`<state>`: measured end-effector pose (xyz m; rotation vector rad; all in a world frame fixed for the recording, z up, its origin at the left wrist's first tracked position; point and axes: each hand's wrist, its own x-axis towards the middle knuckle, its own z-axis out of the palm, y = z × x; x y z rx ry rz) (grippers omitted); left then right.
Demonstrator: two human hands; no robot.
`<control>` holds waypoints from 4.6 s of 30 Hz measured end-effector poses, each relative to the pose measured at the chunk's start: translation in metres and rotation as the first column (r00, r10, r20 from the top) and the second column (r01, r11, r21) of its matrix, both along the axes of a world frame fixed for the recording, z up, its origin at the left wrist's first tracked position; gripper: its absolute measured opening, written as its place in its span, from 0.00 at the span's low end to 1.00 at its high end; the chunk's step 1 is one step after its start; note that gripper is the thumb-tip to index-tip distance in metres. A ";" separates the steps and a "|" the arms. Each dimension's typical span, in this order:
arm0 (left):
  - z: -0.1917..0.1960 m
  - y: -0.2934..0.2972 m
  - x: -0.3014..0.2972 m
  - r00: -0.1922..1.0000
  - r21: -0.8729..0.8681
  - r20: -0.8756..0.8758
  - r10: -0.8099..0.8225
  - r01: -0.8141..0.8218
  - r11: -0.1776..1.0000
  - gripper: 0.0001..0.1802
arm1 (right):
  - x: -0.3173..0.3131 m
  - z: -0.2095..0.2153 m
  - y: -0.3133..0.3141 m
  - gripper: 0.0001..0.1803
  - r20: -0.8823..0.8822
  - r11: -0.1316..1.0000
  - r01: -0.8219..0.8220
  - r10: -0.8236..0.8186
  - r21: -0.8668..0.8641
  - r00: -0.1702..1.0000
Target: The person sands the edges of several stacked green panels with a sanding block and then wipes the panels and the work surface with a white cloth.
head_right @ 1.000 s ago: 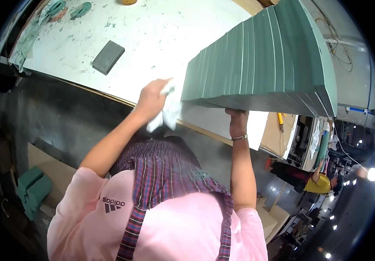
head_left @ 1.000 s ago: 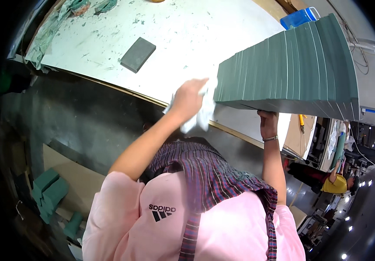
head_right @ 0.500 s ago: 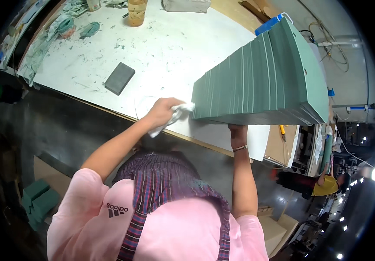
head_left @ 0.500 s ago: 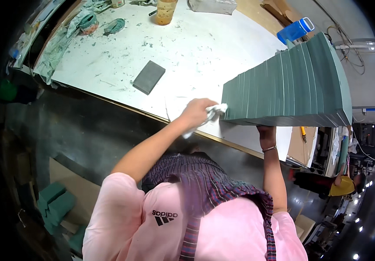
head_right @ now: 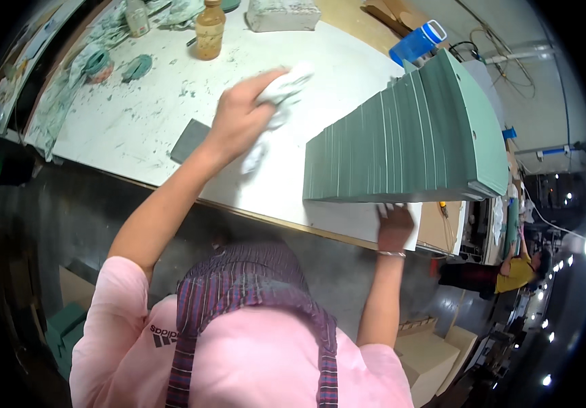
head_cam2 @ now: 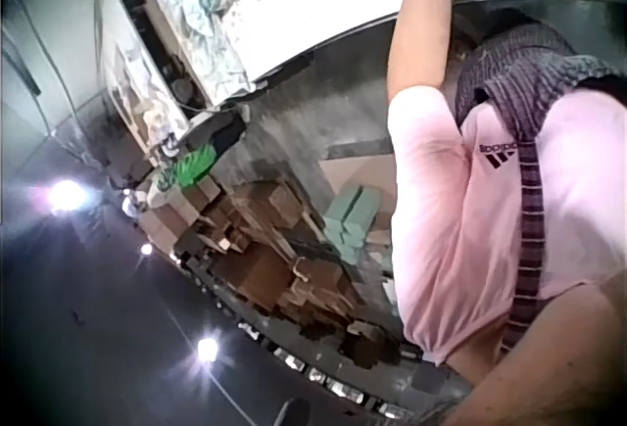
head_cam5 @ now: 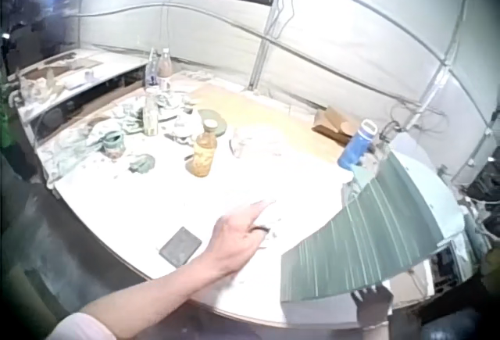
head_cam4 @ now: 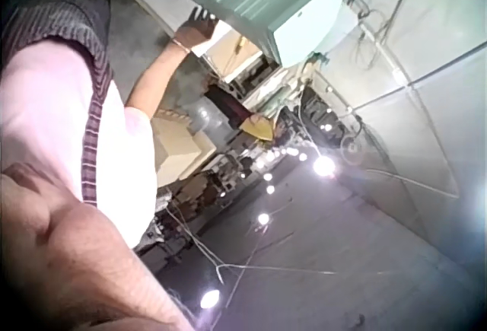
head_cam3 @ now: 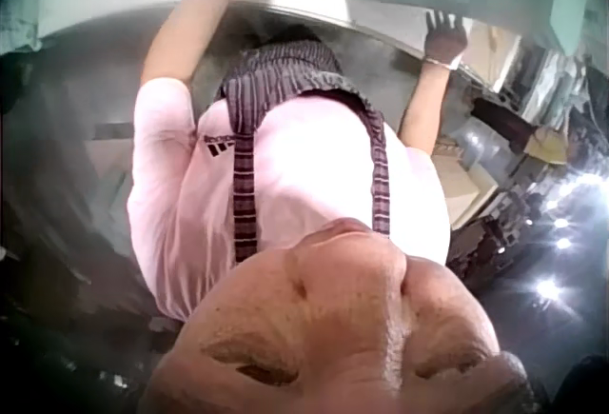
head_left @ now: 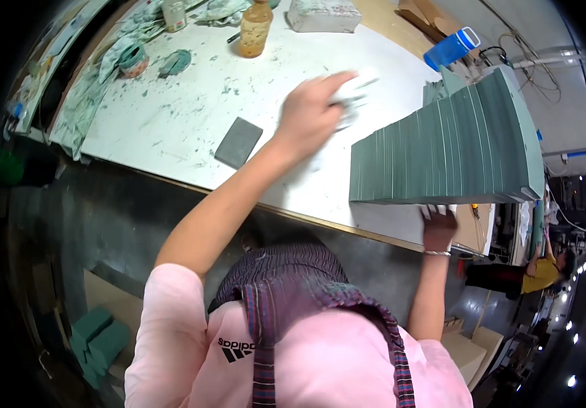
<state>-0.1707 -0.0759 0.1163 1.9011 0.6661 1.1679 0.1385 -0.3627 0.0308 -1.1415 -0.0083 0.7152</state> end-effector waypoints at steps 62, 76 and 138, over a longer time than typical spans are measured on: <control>0.064 0.036 0.141 0.812 0.522 0.370 -0.450 0.219 0.824 0.10 | -0.046 0.306 0.145 0.29 0.690 0.656 0.255 0.721 -0.710 0.065; 0.066 0.045 0.134 0.767 0.512 0.409 -0.494 0.255 0.820 0.10 | -0.047 0.308 0.143 0.30 0.689 0.654 0.265 0.723 -0.709 0.059; 0.110 0.061 0.151 0.693 0.357 0.296 -0.658 0.558 0.749 0.04 | -0.049 0.309 0.145 0.31 0.673 0.628 0.293 0.735 -0.721 0.084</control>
